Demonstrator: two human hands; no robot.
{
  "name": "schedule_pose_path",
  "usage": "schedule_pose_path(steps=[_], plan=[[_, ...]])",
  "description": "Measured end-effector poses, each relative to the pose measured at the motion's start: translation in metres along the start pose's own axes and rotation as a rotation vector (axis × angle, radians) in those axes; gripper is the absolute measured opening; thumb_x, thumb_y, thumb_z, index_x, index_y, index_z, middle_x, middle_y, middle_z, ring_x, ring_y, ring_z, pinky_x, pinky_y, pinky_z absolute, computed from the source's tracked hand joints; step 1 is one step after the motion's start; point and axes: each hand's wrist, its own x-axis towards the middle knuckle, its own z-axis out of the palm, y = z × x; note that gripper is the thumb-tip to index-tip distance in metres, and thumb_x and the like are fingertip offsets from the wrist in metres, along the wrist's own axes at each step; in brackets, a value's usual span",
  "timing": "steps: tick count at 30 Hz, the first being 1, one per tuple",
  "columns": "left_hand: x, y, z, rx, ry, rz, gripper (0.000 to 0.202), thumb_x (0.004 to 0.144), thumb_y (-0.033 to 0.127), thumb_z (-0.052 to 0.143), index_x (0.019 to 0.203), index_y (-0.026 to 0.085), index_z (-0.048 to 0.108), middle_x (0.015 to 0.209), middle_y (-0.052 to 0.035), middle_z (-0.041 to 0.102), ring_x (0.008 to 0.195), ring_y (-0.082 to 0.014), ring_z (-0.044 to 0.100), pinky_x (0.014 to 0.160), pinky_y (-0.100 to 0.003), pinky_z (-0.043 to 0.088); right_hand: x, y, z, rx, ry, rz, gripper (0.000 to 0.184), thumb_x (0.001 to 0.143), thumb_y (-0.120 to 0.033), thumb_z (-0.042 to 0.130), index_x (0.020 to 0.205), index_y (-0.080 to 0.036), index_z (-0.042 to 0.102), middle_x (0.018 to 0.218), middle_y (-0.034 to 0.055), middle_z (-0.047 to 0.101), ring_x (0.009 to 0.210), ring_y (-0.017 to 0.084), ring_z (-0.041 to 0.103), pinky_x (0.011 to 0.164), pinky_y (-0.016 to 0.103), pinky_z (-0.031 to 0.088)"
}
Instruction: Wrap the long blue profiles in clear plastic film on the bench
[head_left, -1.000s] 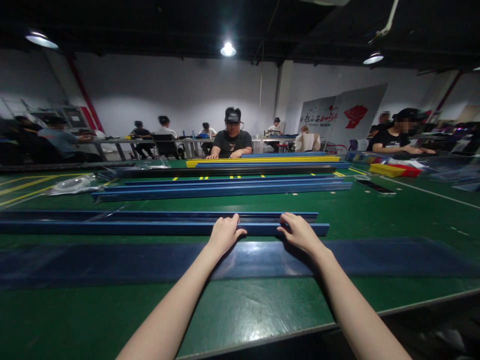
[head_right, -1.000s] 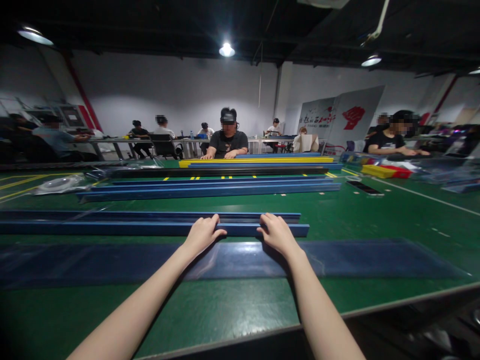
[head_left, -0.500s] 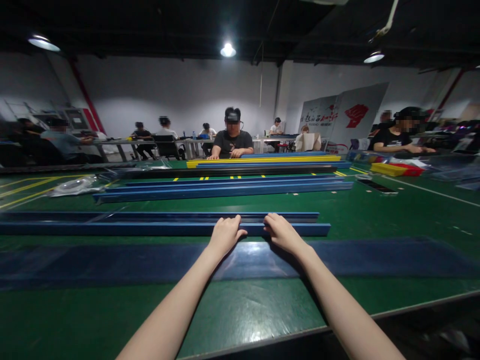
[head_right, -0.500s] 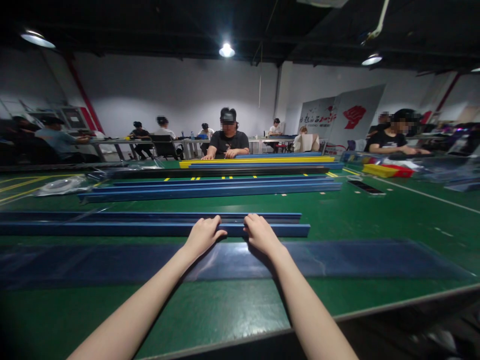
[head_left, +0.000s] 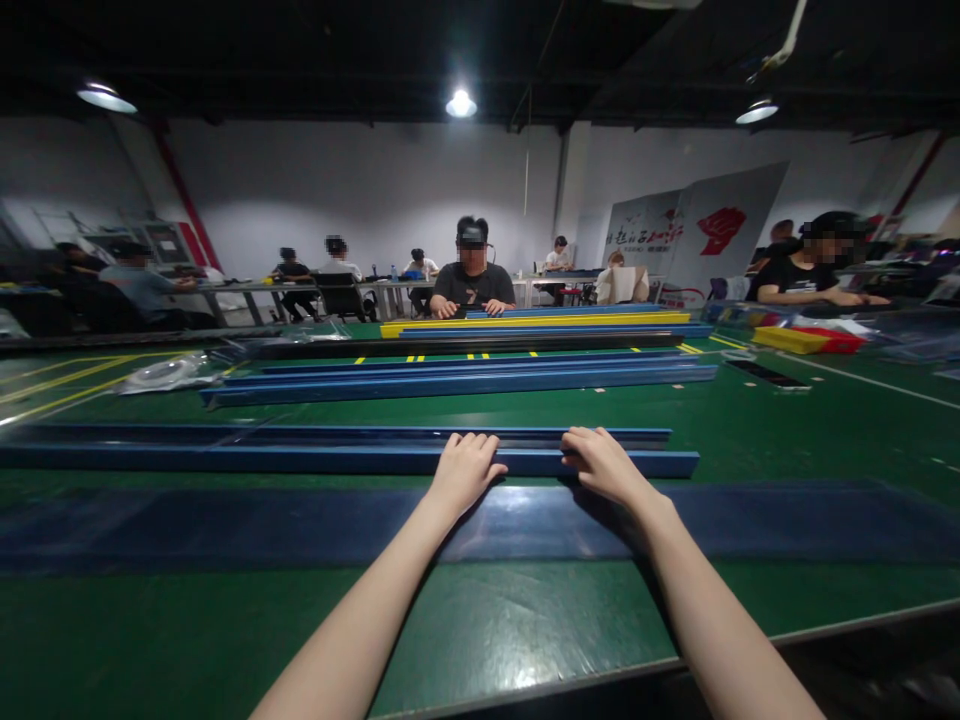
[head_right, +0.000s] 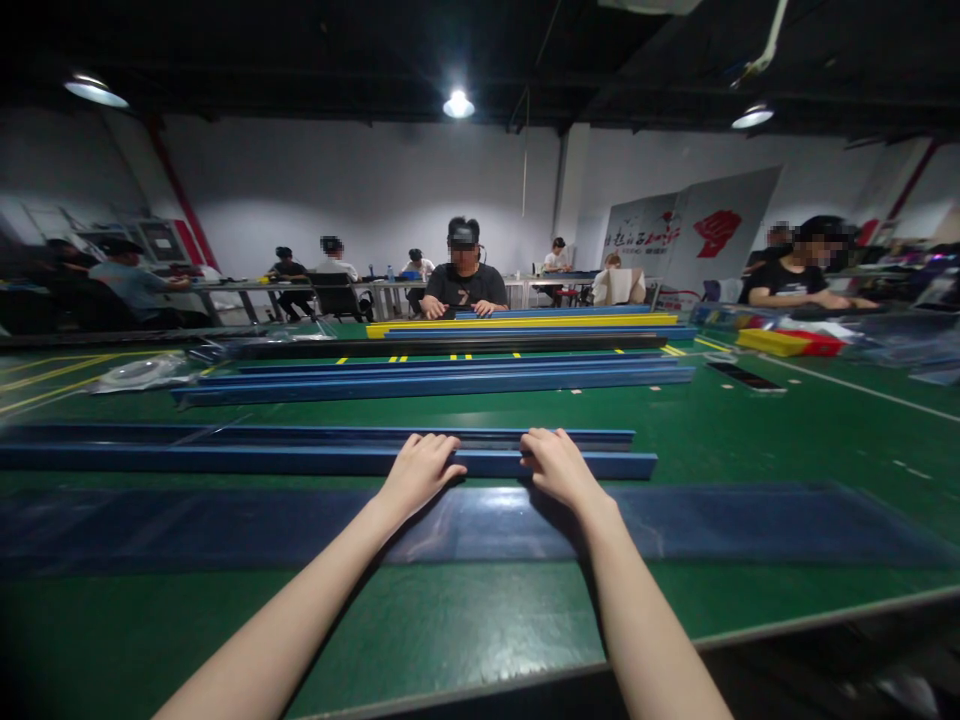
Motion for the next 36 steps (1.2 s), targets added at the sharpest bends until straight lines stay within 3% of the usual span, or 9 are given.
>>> schedule_pose_path(steps=[11, 19, 22, 29, 36], plan=[[0.0, -0.002, 0.004, 0.024, 0.004, 0.01, 0.031, 0.08, 0.037, 0.055, 0.104, 0.019, 0.051, 0.1, -0.0056, 0.06, 0.095, -0.0209, 0.051, 0.077, -0.032, 0.032, -0.019, 0.038, -0.001, 0.02, 0.023, 0.072, 0.011, 0.075, -0.013, 0.041, 0.071, -0.019, 0.05, 0.078, 0.0049, 0.054, 0.075, 0.017, 0.048, 0.064, 0.025, 0.032], [0.0, -0.003, 0.006, 0.01, -0.002, -0.003, 0.032, 0.081, 0.038, 0.053, 0.107, 0.019, 0.051, 0.102, -0.0059, 0.06, 0.096, -0.0211, 0.051, 0.078, -0.033, 0.033, -0.02, 0.03, 0.001, 0.045, 0.039, 0.091, 0.013, 0.072, -0.01, 0.04, 0.074, -0.02, 0.049, 0.08, 0.0047, 0.053, 0.076, 0.017, 0.049, 0.065, 0.025, 0.035], [-0.001, -0.003, 0.005, 0.008, -0.009, -0.007, 0.029, 0.081, 0.038, 0.053, 0.104, 0.019, 0.052, 0.1, -0.0055, 0.061, 0.095, -0.0212, 0.051, 0.076, -0.033, 0.032, -0.019, 0.028, 0.002, 0.051, 0.037, 0.112, 0.009, 0.077, -0.017, 0.042, 0.076, -0.019, 0.05, 0.082, 0.005, 0.055, 0.078, 0.017, 0.05, 0.068, 0.026, 0.036], [0.0, -0.002, 0.006, -0.001, -0.013, -0.013, 0.023, 0.081, 0.037, 0.053, 0.096, 0.02, 0.054, 0.096, -0.005, 0.061, 0.092, -0.0208, 0.051, 0.075, -0.032, 0.032, -0.01, 0.007, 0.006, 0.068, 0.082, 0.052, 0.019, 0.084, -0.034, 0.044, 0.083, -0.018, 0.054, 0.085, 0.0065, 0.057, 0.083, 0.018, 0.051, 0.073, 0.028, 0.038], [0.0, -0.001, 0.004, 0.003, -0.016, -0.009, 0.023, 0.082, 0.037, 0.052, 0.095, 0.019, 0.054, 0.096, -0.0051, 0.061, 0.092, -0.0209, 0.052, 0.074, -0.033, 0.031, -0.006, 0.003, 0.007, 0.088, 0.092, 0.033, 0.008, 0.082, -0.027, 0.048, 0.08, -0.02, 0.052, 0.083, 0.0047, 0.056, 0.079, 0.017, 0.049, 0.069, 0.027, 0.037]])
